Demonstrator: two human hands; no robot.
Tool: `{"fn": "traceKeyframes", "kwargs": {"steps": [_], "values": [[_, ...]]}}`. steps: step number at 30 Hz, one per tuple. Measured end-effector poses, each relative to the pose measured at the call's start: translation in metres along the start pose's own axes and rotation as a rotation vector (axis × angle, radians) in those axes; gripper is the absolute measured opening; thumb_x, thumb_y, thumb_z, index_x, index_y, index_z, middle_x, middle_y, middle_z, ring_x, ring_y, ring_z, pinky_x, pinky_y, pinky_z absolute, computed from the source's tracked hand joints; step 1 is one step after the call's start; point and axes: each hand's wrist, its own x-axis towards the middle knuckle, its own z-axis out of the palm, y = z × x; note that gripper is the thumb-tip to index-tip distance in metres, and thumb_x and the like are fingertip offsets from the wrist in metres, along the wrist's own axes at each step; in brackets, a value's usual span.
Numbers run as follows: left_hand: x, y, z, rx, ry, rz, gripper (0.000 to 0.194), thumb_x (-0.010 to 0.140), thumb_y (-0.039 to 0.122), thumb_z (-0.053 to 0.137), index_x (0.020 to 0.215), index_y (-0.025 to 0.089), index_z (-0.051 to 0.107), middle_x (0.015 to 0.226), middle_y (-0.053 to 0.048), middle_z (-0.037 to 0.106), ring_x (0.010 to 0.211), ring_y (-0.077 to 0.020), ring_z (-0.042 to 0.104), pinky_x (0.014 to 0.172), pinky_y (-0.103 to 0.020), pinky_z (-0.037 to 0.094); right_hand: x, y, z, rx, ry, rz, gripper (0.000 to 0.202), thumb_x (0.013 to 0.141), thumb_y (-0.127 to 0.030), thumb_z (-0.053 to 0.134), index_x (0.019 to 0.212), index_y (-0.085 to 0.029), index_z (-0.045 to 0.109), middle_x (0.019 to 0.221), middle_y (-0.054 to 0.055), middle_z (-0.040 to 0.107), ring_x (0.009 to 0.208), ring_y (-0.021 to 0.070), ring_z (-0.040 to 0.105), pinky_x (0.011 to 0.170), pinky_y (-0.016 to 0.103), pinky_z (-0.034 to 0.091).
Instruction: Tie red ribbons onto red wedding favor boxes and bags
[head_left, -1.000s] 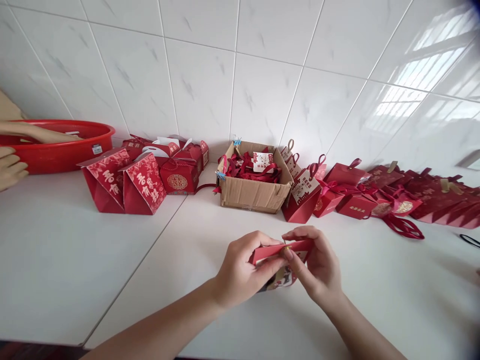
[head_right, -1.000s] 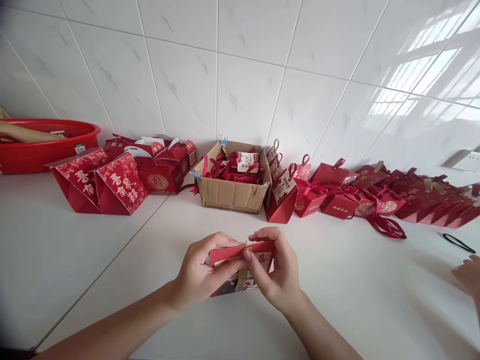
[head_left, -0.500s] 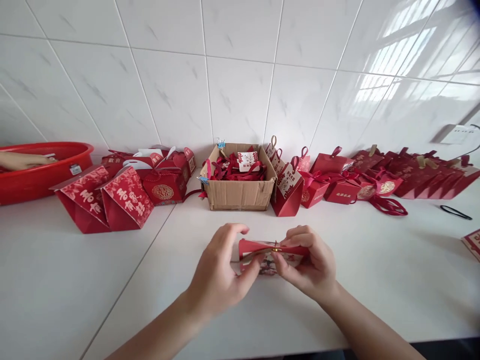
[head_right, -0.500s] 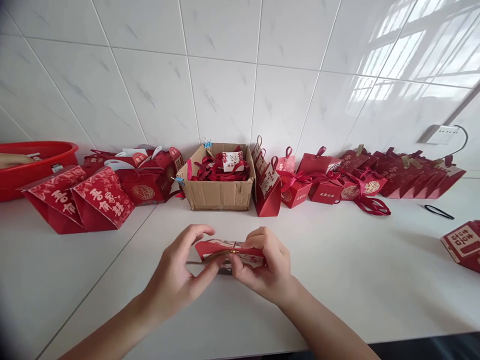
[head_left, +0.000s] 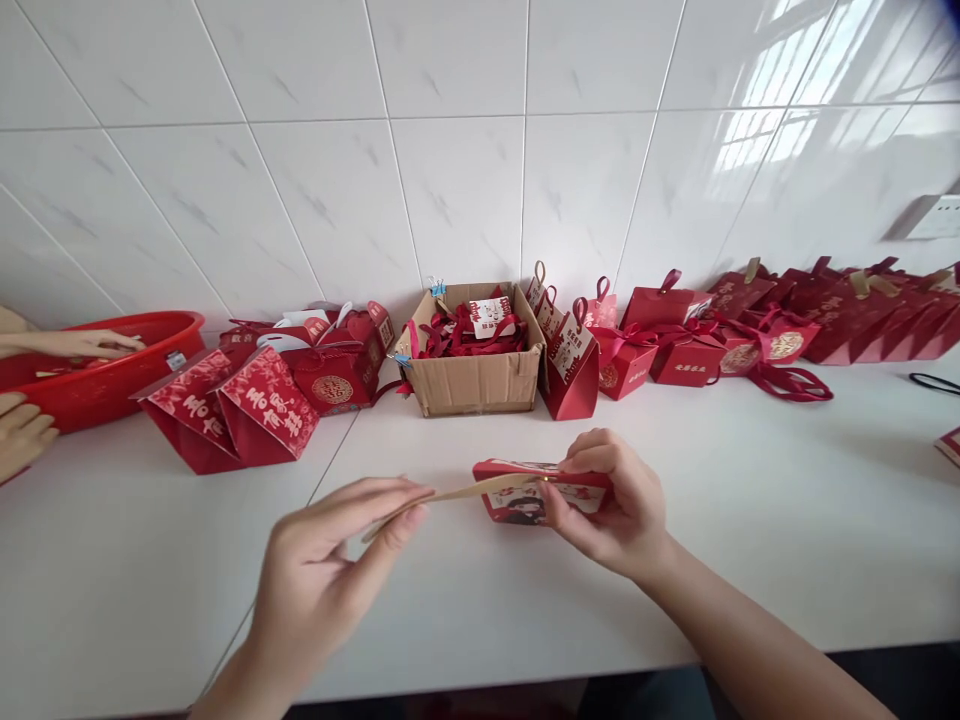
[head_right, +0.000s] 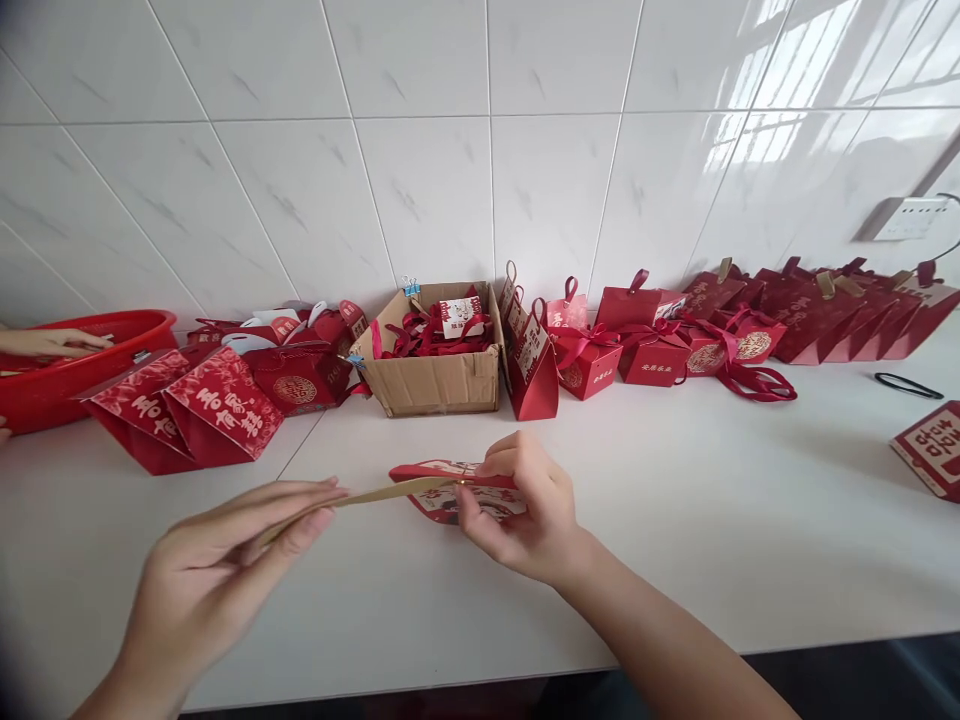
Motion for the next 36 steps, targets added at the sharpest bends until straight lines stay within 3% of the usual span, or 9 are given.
{"fn": "traceKeyframes", "kwargs": {"steps": [5, 8, 10, 14, 16, 18, 24, 29, 36], "values": [[0.029, 0.023, -0.003, -0.12, 0.076, 0.137, 0.027, 0.081, 0.013, 0.067, 0.1, 0.031, 0.072, 0.088, 0.003, 0.075, 0.073, -0.0126, 0.069, 0.054, -0.018, 0.052, -0.004, -0.003, 0.003, 0.077, -0.036, -0.087, 0.027, 0.072, -0.005, 0.064, 0.092, -0.019, 0.052, 0.072, 0.001, 0.051, 0.062, 0.0146, 0.05, 0.052, 0.03, 0.047], [0.05, 0.024, 0.011, -0.317, 0.002, 0.107, 0.058, 0.085, 0.017, 0.064, 0.138, 0.03, 0.044, 0.079, 0.002, 0.073, 0.064, -0.0135, 0.068, 0.056, -0.022, 0.054, -0.005, -0.003, 0.005, 0.121, -0.034, -0.14, 0.028, 0.071, -0.004, 0.063, 0.091, -0.019, 0.052, 0.071, 0.001, 0.052, 0.06, 0.0146, 0.051, 0.053, 0.032, 0.047], [0.061, 0.02, 0.022, -0.394, -0.042, 0.07, 0.061, 0.086, 0.019, 0.064, 0.14, 0.029, 0.037, 0.083, 0.001, 0.073, 0.063, -0.0136, 0.068, 0.057, -0.023, 0.055, -0.005, -0.002, 0.006, 0.136, -0.031, -0.16, 0.027, 0.071, -0.005, 0.063, 0.091, -0.019, 0.052, 0.072, 0.001, 0.054, 0.06, 0.0146, 0.052, 0.053, 0.032, 0.047], [0.068, 0.011, 0.036, -0.419, -0.315, -0.019, 0.01, 0.089, 0.021, 0.058, 0.095, 0.017, 0.066, 0.084, -0.005, 0.073, 0.072, -0.0149, 0.07, 0.065, -0.022, 0.057, -0.005, 0.001, 0.006, 0.141, -0.039, -0.179, 0.026, 0.072, -0.007, 0.062, 0.093, -0.019, 0.053, 0.072, 0.002, 0.055, 0.059, 0.0142, 0.052, 0.053, 0.032, 0.046], [0.066, 0.009, 0.04, -0.479, -0.507, -0.087, 0.017, 0.091, 0.022, 0.054, 0.096, 0.015, 0.069, 0.095, -0.008, 0.074, 0.086, -0.0182, 0.071, 0.074, -0.025, 0.058, -0.005, 0.001, 0.006, 0.14, -0.046, -0.181, 0.026, 0.072, -0.007, 0.062, 0.093, -0.019, 0.053, 0.072, 0.002, 0.055, 0.059, 0.0141, 0.052, 0.054, 0.032, 0.047], [0.065, 0.008, 0.041, -0.531, -0.608, -0.144, 0.021, 0.088, 0.021, 0.057, 0.106, 0.016, 0.068, 0.106, -0.01, 0.073, 0.093, -0.0202, 0.07, 0.078, -0.027, 0.059, -0.005, 0.002, 0.006, 0.141, -0.051, -0.183, 0.025, 0.073, -0.008, 0.062, 0.093, -0.019, 0.053, 0.072, 0.001, 0.055, 0.059, 0.0142, 0.053, 0.055, 0.032, 0.047], [0.065, 0.013, 0.043, -0.369, -0.485, -0.203, 0.014, 0.079, 0.028, 0.068, 0.085, 0.019, 0.078, 0.088, -0.007, 0.074, 0.076, -0.0175, 0.069, 0.063, -0.023, 0.057, -0.003, 0.003, 0.004, 0.145, -0.06, -0.156, 0.027, 0.072, -0.008, 0.062, 0.093, -0.021, 0.053, 0.072, 0.001, 0.055, 0.058, 0.0147, 0.052, 0.053, 0.032, 0.047], [0.06, 0.021, 0.04, -0.534, -0.579, -0.46, 0.027, 0.08, 0.037, 0.068, 0.095, 0.017, 0.077, 0.083, -0.009, 0.076, 0.073, -0.0218, 0.071, 0.059, -0.027, 0.058, -0.003, 0.002, 0.004, 0.157, -0.07, -0.161, 0.027, 0.071, -0.007, 0.062, 0.093, -0.02, 0.053, 0.072, 0.001, 0.055, 0.059, 0.0144, 0.053, 0.053, 0.032, 0.047], [0.051, 0.026, 0.037, -0.611, -0.56, -0.49, 0.029, 0.081, 0.04, 0.067, 0.091, 0.015, 0.077, 0.069, -0.006, 0.072, 0.059, -0.0178, 0.065, 0.053, -0.028, 0.055, -0.003, 0.002, 0.004, 0.167, -0.056, -0.169, 0.027, 0.071, -0.006, 0.062, 0.093, -0.019, 0.053, 0.074, 0.002, 0.056, 0.059, 0.0139, 0.053, 0.053, 0.032, 0.046]]}}
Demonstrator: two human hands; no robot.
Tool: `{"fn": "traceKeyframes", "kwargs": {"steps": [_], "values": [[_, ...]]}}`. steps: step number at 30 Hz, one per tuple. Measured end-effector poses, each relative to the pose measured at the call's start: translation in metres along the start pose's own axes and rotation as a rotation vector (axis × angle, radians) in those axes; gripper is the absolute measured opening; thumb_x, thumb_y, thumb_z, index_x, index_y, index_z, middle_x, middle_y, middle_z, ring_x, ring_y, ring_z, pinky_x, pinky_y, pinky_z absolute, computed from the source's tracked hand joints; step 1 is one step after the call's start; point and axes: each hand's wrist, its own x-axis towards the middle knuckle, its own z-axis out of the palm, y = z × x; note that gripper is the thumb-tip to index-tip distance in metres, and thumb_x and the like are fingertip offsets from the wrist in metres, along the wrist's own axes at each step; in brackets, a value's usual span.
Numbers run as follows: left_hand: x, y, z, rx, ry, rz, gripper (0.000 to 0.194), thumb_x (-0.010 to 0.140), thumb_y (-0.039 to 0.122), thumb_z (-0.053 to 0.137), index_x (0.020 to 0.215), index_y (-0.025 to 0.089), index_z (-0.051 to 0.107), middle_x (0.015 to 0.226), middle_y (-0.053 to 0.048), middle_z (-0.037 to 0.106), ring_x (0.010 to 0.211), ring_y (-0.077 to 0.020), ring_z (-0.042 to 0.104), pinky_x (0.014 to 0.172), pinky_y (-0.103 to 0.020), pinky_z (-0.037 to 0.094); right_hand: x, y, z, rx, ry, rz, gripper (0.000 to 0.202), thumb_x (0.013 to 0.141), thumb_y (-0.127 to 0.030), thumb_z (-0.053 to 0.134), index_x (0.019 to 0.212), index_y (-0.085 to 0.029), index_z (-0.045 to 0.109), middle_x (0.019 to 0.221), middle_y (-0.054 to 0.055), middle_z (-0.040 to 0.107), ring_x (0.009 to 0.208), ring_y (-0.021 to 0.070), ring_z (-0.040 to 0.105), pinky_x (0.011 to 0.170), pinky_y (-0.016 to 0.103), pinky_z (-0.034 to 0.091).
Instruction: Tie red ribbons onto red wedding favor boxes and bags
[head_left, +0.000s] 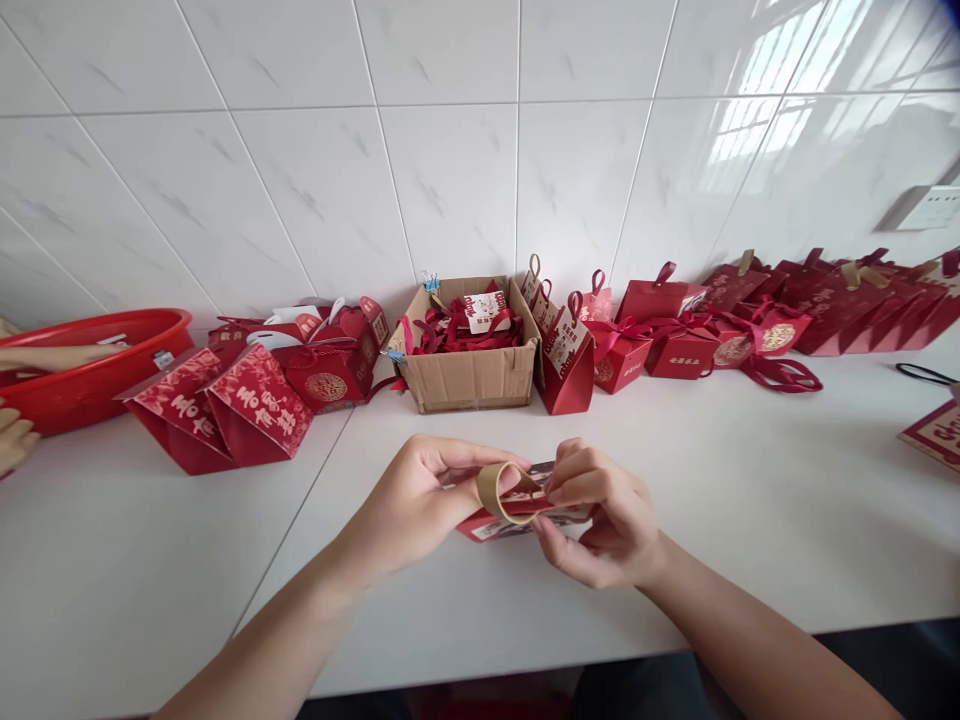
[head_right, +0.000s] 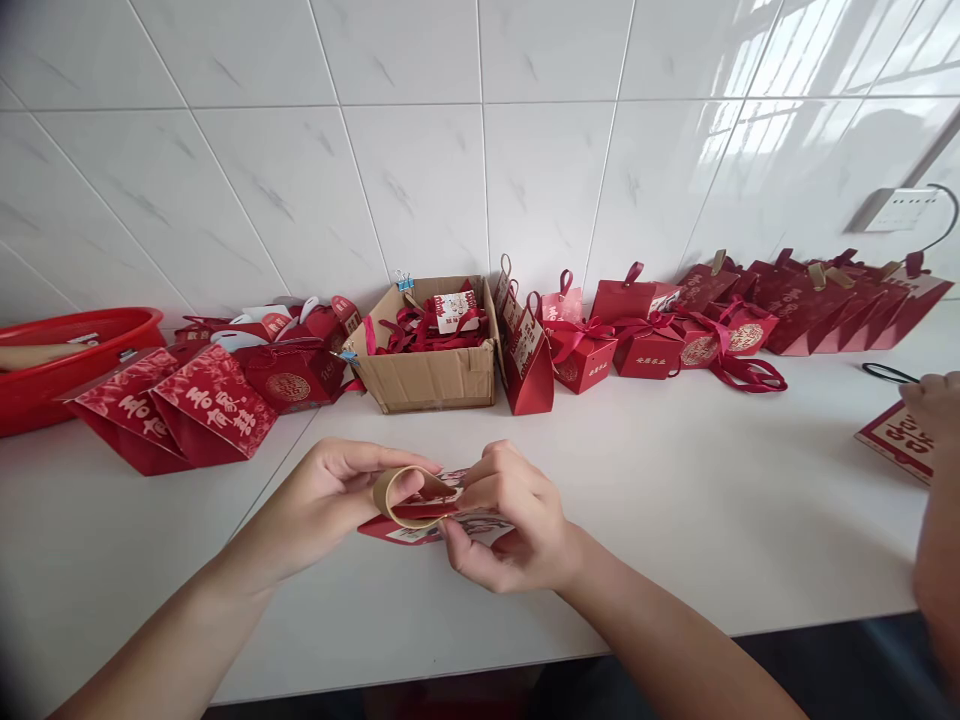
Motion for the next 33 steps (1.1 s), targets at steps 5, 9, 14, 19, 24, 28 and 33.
{"fn": "traceKeyframes", "kwargs": {"steps": [5, 9, 14, 19, 24, 28, 33], "values": [[-0.002, 0.001, 0.0, 0.006, -0.008, -0.005, 0.03, 0.082, 0.041, 0.066, 0.092, 0.016, 0.077, 0.067, -0.006, 0.07, 0.056, -0.0158, 0.062, 0.051, -0.027, 0.053, 0.001, 0.0, 0.0, -0.004, -0.008, 0.01, 0.026, 0.072, -0.008, 0.061, 0.093, -0.02, 0.053, 0.072, 0.001, 0.056, 0.058, 0.0139, 0.052, 0.053, 0.031, 0.046], [-0.002, 0.001, 0.001, 0.075, -0.013, -0.011, 0.026, 0.081, 0.04, 0.067, 0.09, 0.018, 0.078, 0.08, -0.009, 0.073, 0.068, -0.0199, 0.067, 0.055, -0.029, 0.056, 0.0, 0.001, 0.001, 0.015, -0.001, 0.005, 0.027, 0.071, -0.007, 0.062, 0.093, -0.02, 0.054, 0.073, 0.002, 0.058, 0.059, 0.0143, 0.054, 0.053, 0.031, 0.045], [-0.001, 0.002, 0.004, 0.115, -0.053, 0.042, 0.021, 0.082, 0.035, 0.066, 0.084, 0.018, 0.078, 0.082, -0.009, 0.07, 0.073, -0.0196, 0.064, 0.053, -0.025, 0.052, -0.002, 0.002, 0.001, 0.021, -0.001, -0.003, 0.027, 0.072, -0.008, 0.061, 0.095, -0.02, 0.054, 0.074, 0.002, 0.059, 0.06, 0.0145, 0.054, 0.053, 0.031, 0.045], [0.001, -0.001, 0.005, 0.059, -0.09, 0.02, 0.027, 0.084, 0.038, 0.061, 0.085, 0.015, 0.075, 0.073, -0.007, 0.065, 0.062, -0.0149, 0.058, 0.053, -0.026, 0.051, -0.001, 0.002, 0.001, 0.014, -0.001, -0.003, 0.026, 0.072, -0.008, 0.061, 0.094, -0.02, 0.053, 0.073, 0.002, 0.058, 0.059, 0.0146, 0.054, 0.053, 0.031, 0.045], [0.0, -0.003, 0.0, 0.129, -0.133, 0.058, 0.023, 0.086, 0.035, 0.06, 0.087, 0.015, 0.073, 0.081, -0.008, 0.069, 0.069, -0.0171, 0.062, 0.059, -0.027, 0.052, 0.001, 0.0, 0.002, 0.009, 0.001, -0.011, 0.025, 0.073, -0.008, 0.06, 0.095, -0.019, 0.053, 0.074, 0.003, 0.058, 0.06, 0.0147, 0.054, 0.054, 0.031, 0.045], [-0.001, -0.008, -0.01, 0.218, -0.138, 0.289, 0.027, 0.081, 0.021, 0.063, 0.107, 0.018, 0.067, 0.098, -0.01, 0.072, 0.091, -0.0238, 0.068, 0.08, -0.035, 0.056, 0.002, -0.002, 0.0, -0.045, 0.006, -0.043, 0.024, 0.077, -0.008, 0.058, 0.097, -0.02, 0.052, 0.073, 0.002, 0.058, 0.059, 0.0143, 0.054, 0.054, 0.031, 0.046], [0.008, -0.025, -0.015, 0.257, -0.149, 0.544, 0.033, 0.069, 0.007, 0.063, 0.099, 0.02, 0.063, 0.099, -0.01, 0.072, 0.093, -0.0251, 0.068, 0.087, -0.04, 0.052, 0.0, 0.001, -0.004, -0.122, -0.046, -0.095, 0.025, 0.079, -0.004, 0.056, 0.099, -0.019, 0.054, 0.077, 0.004, 0.06, 0.063, 0.0155, 0.058, 0.058, 0.034, 0.047]]}}
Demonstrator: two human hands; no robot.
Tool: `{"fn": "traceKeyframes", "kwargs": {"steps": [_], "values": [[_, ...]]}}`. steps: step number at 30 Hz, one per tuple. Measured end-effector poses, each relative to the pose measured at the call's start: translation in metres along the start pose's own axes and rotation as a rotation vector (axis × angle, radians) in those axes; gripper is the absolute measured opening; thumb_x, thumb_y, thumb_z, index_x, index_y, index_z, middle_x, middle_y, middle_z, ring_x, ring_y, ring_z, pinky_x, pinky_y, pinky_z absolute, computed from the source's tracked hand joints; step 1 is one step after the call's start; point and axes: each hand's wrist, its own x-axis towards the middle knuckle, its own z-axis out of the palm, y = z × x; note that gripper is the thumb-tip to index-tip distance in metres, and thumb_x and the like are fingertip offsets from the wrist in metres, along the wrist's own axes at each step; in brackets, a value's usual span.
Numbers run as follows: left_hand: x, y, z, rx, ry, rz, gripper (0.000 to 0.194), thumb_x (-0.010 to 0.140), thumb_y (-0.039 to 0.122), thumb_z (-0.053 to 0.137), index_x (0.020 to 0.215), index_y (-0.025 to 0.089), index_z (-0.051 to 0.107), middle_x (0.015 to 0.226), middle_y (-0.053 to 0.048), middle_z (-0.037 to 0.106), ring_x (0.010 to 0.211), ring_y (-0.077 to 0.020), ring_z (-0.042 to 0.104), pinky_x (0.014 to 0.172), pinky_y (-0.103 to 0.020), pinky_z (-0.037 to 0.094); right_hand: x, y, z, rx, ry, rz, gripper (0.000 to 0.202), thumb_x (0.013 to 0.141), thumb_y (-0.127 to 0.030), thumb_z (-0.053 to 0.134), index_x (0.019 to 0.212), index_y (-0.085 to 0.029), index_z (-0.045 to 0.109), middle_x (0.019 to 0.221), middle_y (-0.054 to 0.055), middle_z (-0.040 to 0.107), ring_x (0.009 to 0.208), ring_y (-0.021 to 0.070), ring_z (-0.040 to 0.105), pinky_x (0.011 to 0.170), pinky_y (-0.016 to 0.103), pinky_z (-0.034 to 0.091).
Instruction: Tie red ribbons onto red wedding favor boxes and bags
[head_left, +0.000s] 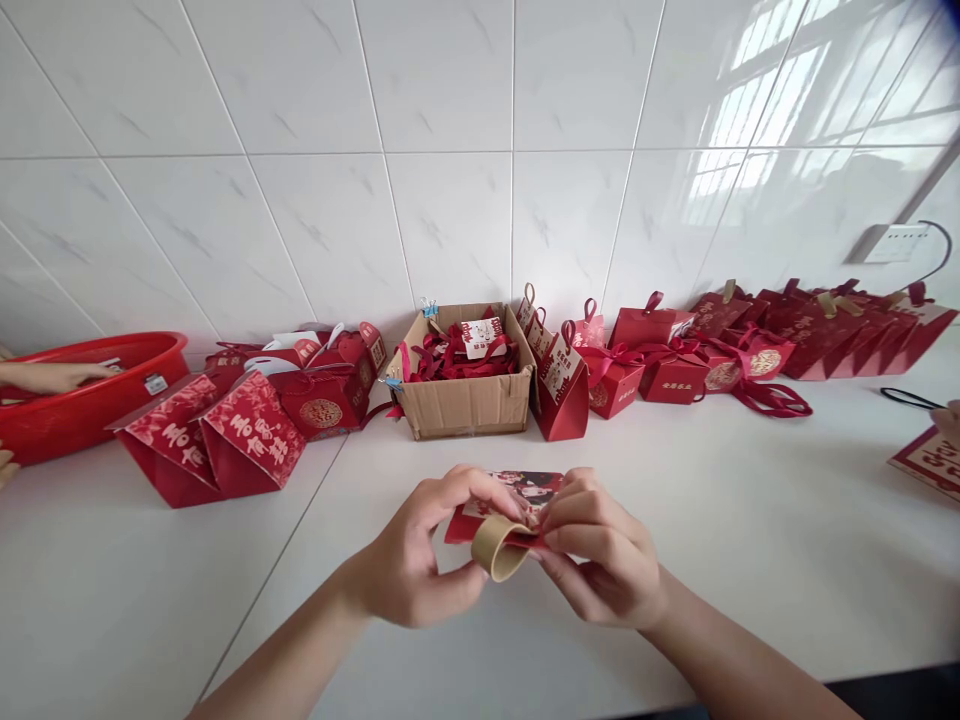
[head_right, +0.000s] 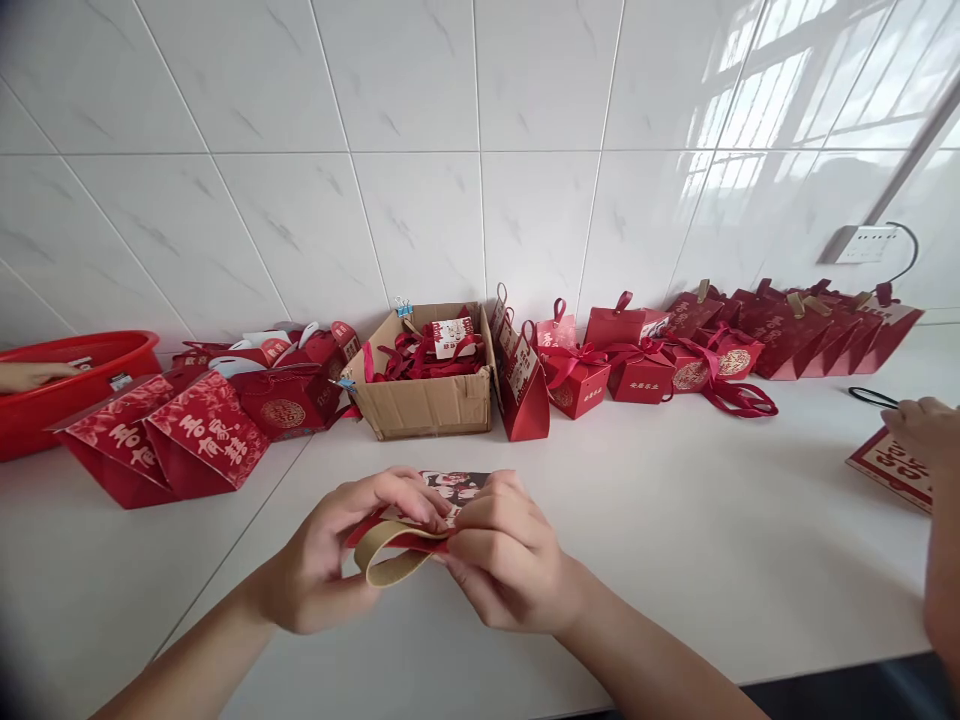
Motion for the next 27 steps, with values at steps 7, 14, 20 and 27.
{"fn": "traceKeyframes", "kwargs": {"steps": [7, 14, 20, 27], "values": [[-0.002, -0.021, 0.007, 0.129, 0.13, 0.131, 0.017, 0.081, 0.006, 0.062, 0.081, 0.023, 0.065, 0.086, -0.001, 0.077, 0.09, -0.0191, 0.071, 0.095, -0.037, 0.044, -0.003, 0.005, 0.003, -0.014, -0.06, -0.026, 0.024, 0.08, 0.001, 0.052, 0.094, -0.018, 0.056, 0.076, 0.005, 0.061, 0.068, 0.0164, 0.061, 0.061, 0.035, 0.048], [-0.01, -0.027, 0.006, 0.345, 0.227, 0.21, 0.016, 0.086, 0.012, 0.056, 0.086, 0.026, 0.065, 0.086, 0.001, 0.078, 0.087, -0.0187, 0.072, 0.091, -0.036, 0.043, 0.0, 0.006, 0.005, 0.015, -0.129, 0.222, 0.023, 0.083, -0.015, 0.062, 0.105, -0.018, 0.055, 0.081, 0.007, 0.065, 0.07, 0.0185, 0.061, 0.065, 0.037, 0.051], [-0.01, -0.027, 0.007, 0.34, 0.221, 0.222, 0.02, 0.084, 0.006, 0.057, 0.087, 0.025, 0.062, 0.083, 0.003, 0.076, 0.084, -0.0162, 0.072, 0.091, -0.033, 0.041, 0.0, 0.006, 0.007, 0.031, -0.149, 0.173, 0.025, 0.086, -0.014, 0.059, 0.111, -0.017, 0.058, 0.083, 0.008, 0.066, 0.071, 0.0191, 0.061, 0.064, 0.037, 0.051], [-0.009, -0.033, 0.009, 0.293, 0.251, 0.298, 0.018, 0.085, 0.006, 0.057, 0.087, 0.023, 0.063, 0.083, 0.001, 0.076, 0.082, -0.015, 0.072, 0.088, -0.031, 0.039, -0.002, 0.006, 0.006, 0.055, -0.155, 0.19, 0.022, 0.084, -0.012, 0.062, 0.106, -0.014, 0.06, 0.081, 0.01, 0.066, 0.071, 0.0191, 0.059, 0.062, 0.036, 0.051]]}}
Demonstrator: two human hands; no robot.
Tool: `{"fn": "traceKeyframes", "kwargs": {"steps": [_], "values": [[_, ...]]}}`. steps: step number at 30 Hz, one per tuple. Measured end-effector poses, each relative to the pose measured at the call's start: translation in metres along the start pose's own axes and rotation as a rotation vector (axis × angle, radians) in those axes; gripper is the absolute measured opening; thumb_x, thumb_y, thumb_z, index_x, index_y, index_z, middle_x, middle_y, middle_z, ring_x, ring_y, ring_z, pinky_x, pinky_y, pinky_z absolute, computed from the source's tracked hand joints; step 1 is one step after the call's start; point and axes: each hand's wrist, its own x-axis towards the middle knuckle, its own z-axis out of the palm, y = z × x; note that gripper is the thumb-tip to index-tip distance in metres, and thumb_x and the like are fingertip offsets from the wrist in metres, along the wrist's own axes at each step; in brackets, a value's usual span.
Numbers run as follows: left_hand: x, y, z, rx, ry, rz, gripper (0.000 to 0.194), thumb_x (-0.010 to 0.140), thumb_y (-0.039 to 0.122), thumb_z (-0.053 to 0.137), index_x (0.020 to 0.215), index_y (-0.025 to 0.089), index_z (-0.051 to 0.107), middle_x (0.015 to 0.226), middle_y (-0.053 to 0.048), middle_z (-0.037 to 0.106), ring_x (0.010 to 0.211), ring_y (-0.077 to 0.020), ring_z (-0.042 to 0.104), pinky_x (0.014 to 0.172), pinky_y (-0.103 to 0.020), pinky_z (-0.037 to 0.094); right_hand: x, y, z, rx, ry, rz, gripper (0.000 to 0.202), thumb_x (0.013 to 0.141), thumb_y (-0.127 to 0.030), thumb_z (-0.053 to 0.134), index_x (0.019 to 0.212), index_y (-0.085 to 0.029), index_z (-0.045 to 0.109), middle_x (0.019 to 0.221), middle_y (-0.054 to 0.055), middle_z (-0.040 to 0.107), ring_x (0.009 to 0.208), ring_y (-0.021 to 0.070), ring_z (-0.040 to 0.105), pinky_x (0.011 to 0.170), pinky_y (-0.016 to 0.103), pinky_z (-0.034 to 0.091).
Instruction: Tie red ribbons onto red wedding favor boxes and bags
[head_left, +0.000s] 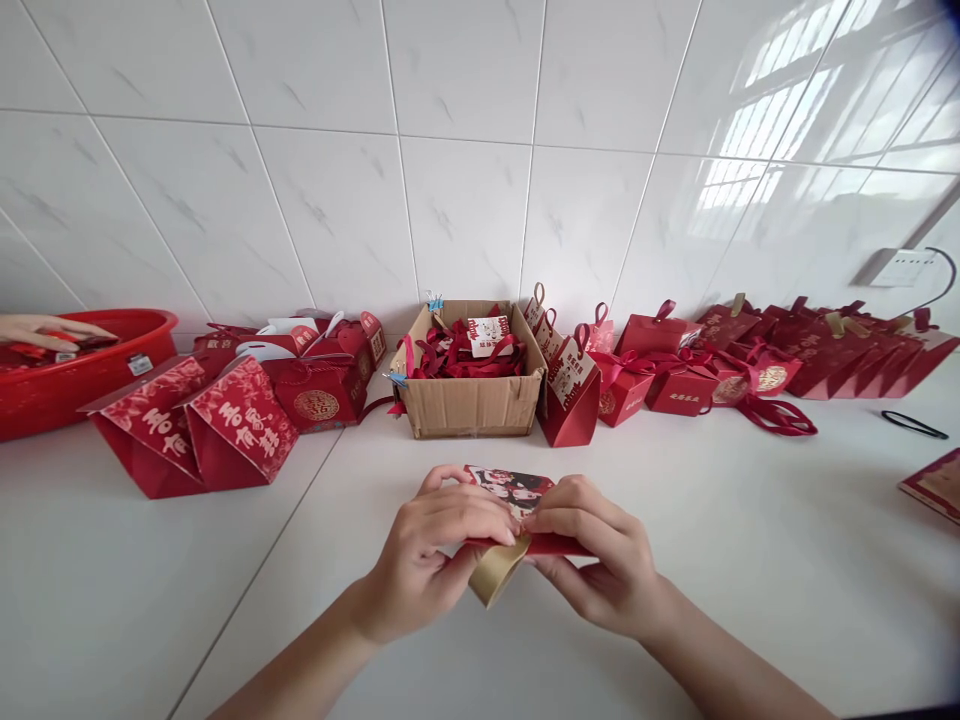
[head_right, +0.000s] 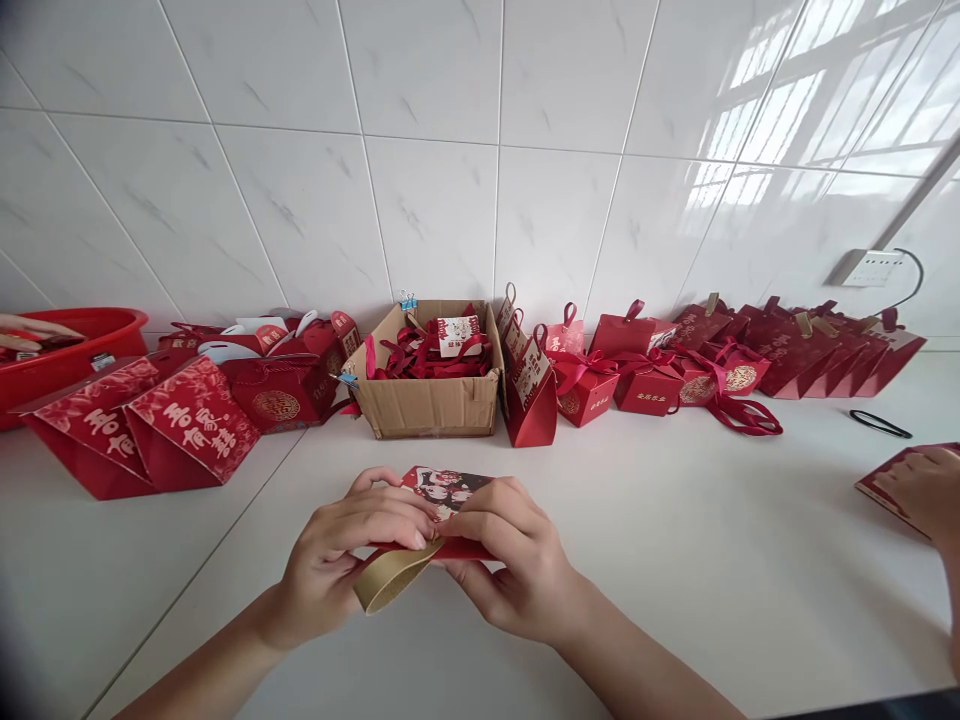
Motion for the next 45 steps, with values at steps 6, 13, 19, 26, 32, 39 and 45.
{"fn": "traceKeyframes", "kwargs": {"steps": [6, 13, 19, 26, 32, 39, 45], "values": [[-0.002, 0.0, 0.001, -0.014, -0.004, -0.01, 0.02, 0.085, 0.005, 0.056, 0.089, 0.023, 0.063, 0.082, 0.001, 0.076, 0.079, -0.0148, 0.072, 0.088, -0.032, 0.04, 0.0, 0.001, 0.0, 0.027, 0.003, -0.004, 0.02, 0.086, -0.013, 0.06, 0.106, -0.016, 0.06, 0.08, 0.008, 0.065, 0.07, 0.0181, 0.06, 0.062, 0.035, 0.052], [-0.003, 0.001, 0.0, -0.034, -0.03, -0.008, 0.02, 0.083, 0.004, 0.059, 0.089, 0.022, 0.064, 0.084, 0.0, 0.076, 0.08, -0.0164, 0.072, 0.089, -0.034, 0.041, 0.0, 0.001, -0.001, 0.055, -0.009, -0.007, 0.015, 0.087, -0.017, 0.059, 0.102, -0.017, 0.059, 0.08, 0.008, 0.065, 0.069, 0.0177, 0.059, 0.061, 0.035, 0.053], [-0.004, 0.001, 0.001, -0.053, -0.041, -0.013, 0.022, 0.083, 0.003, 0.058, 0.09, 0.022, 0.065, 0.086, -0.001, 0.077, 0.082, -0.0173, 0.073, 0.088, -0.034, 0.042, -0.003, 0.001, 0.0, 0.09, -0.013, 0.023, 0.014, 0.084, -0.012, 0.06, 0.098, -0.016, 0.058, 0.079, 0.008, 0.062, 0.07, 0.0176, 0.056, 0.059, 0.033, 0.053], [-0.004, 0.001, 0.004, -0.098, -0.023, -0.04, 0.023, 0.082, 0.001, 0.058, 0.091, 0.022, 0.065, 0.085, -0.002, 0.077, 0.082, -0.0177, 0.073, 0.087, -0.034, 0.045, -0.004, 0.001, 0.001, 0.069, -0.015, 0.028, 0.014, 0.084, -0.012, 0.06, 0.098, -0.016, 0.057, 0.079, 0.008, 0.06, 0.069, 0.0176, 0.055, 0.057, 0.033, 0.053], [-0.004, 0.003, 0.002, -0.255, -0.048, -0.104, 0.02, 0.08, 0.003, 0.063, 0.089, 0.021, 0.066, 0.093, -0.006, 0.077, 0.086, -0.0197, 0.072, 0.085, -0.034, 0.05, -0.007, -0.001, 0.004, 0.043, -0.002, 0.001, 0.017, 0.082, -0.008, 0.058, 0.097, -0.015, 0.056, 0.077, 0.008, 0.058, 0.068, 0.018, 0.052, 0.056, 0.034, 0.05], [-0.003, 0.008, 0.001, -0.419, -0.031, -0.21, 0.014, 0.078, 0.007, 0.066, 0.083, 0.019, 0.063, 0.091, -0.006, 0.072, 0.085, -0.0183, 0.068, 0.079, -0.034, 0.054, -0.007, -0.001, 0.007, 0.024, 0.031, -0.01, 0.016, 0.082, -0.008, 0.059, 0.097, -0.013, 0.056, 0.077, 0.008, 0.059, 0.068, 0.0177, 0.053, 0.058, 0.035, 0.048], [-0.008, 0.012, 0.003, -0.517, 0.01, -0.321, 0.028, 0.077, 0.008, 0.067, 0.098, 0.023, 0.056, 0.082, -0.002, 0.067, 0.083, -0.0166, 0.066, 0.076, -0.03, 0.056, -0.006, -0.006, 0.008, -0.089, 0.047, -0.023, 0.014, 0.083, -0.01, 0.057, 0.096, -0.016, 0.055, 0.074, 0.005, 0.06, 0.064, 0.0168, 0.054, 0.066, 0.041, 0.045]]}}
